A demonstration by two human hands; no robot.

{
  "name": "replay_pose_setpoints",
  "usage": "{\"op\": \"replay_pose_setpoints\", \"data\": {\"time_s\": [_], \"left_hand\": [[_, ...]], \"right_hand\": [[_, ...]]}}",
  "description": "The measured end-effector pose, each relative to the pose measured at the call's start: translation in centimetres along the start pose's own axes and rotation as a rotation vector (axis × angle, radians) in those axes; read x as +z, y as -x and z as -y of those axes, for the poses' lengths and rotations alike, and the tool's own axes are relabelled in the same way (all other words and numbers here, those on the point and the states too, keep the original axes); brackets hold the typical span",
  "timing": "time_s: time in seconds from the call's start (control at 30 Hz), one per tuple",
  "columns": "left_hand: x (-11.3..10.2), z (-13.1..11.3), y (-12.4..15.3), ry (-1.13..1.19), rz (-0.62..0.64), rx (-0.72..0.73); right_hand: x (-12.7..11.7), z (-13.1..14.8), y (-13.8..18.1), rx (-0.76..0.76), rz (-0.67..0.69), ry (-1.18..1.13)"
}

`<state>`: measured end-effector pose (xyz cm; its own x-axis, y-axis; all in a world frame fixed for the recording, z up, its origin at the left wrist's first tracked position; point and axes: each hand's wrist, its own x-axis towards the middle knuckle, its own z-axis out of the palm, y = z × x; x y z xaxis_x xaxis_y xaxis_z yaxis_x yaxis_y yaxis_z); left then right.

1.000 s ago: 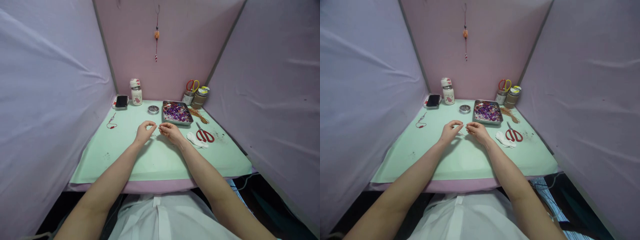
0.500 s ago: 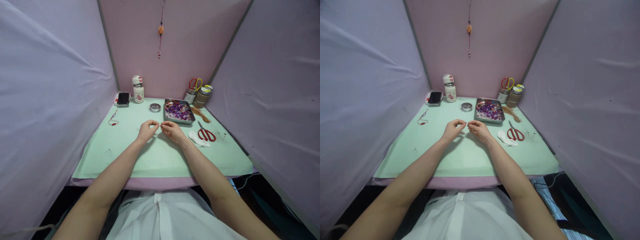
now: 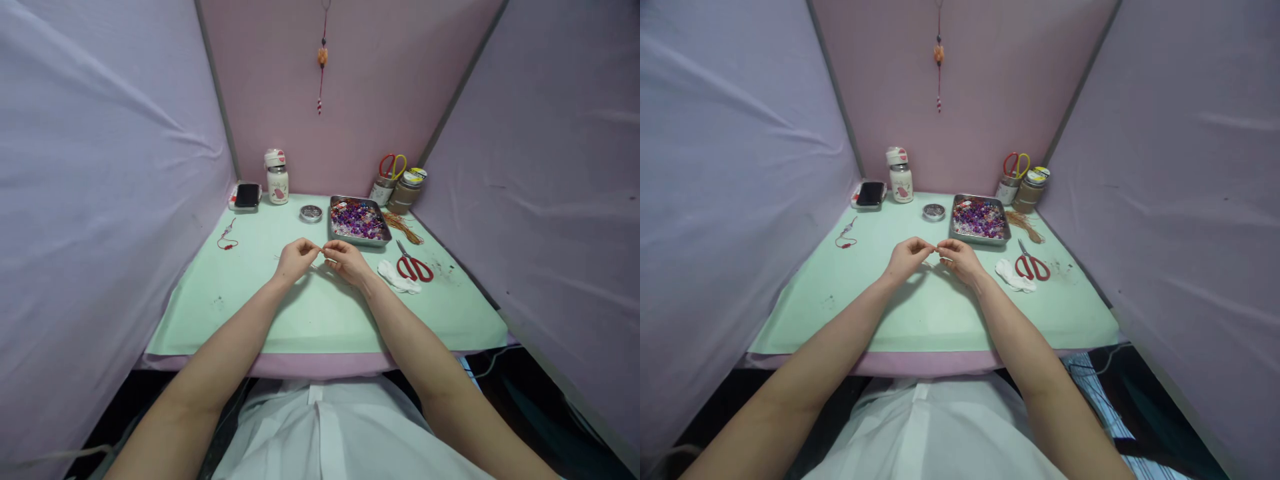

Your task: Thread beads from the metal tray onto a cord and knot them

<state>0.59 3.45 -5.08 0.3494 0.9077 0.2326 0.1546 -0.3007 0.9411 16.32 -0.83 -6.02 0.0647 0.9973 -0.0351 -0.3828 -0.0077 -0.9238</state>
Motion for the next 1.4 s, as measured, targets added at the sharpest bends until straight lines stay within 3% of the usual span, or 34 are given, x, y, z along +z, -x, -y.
{"op": "replay_pose_setpoints", "data": {"time_s": [0.97,1.4], "left_hand": [[0.14,0.45,-0.11,0.004,0.016,-0.004],[0.02,-0.29,0.26,-0.091,-0.05,0.042]], "right_hand": [[0.37,0.04,0.2,-0.007,-0.009,0.021],[0.35,-0.13,0.12,-0.019,-0.012,0.04]]}}
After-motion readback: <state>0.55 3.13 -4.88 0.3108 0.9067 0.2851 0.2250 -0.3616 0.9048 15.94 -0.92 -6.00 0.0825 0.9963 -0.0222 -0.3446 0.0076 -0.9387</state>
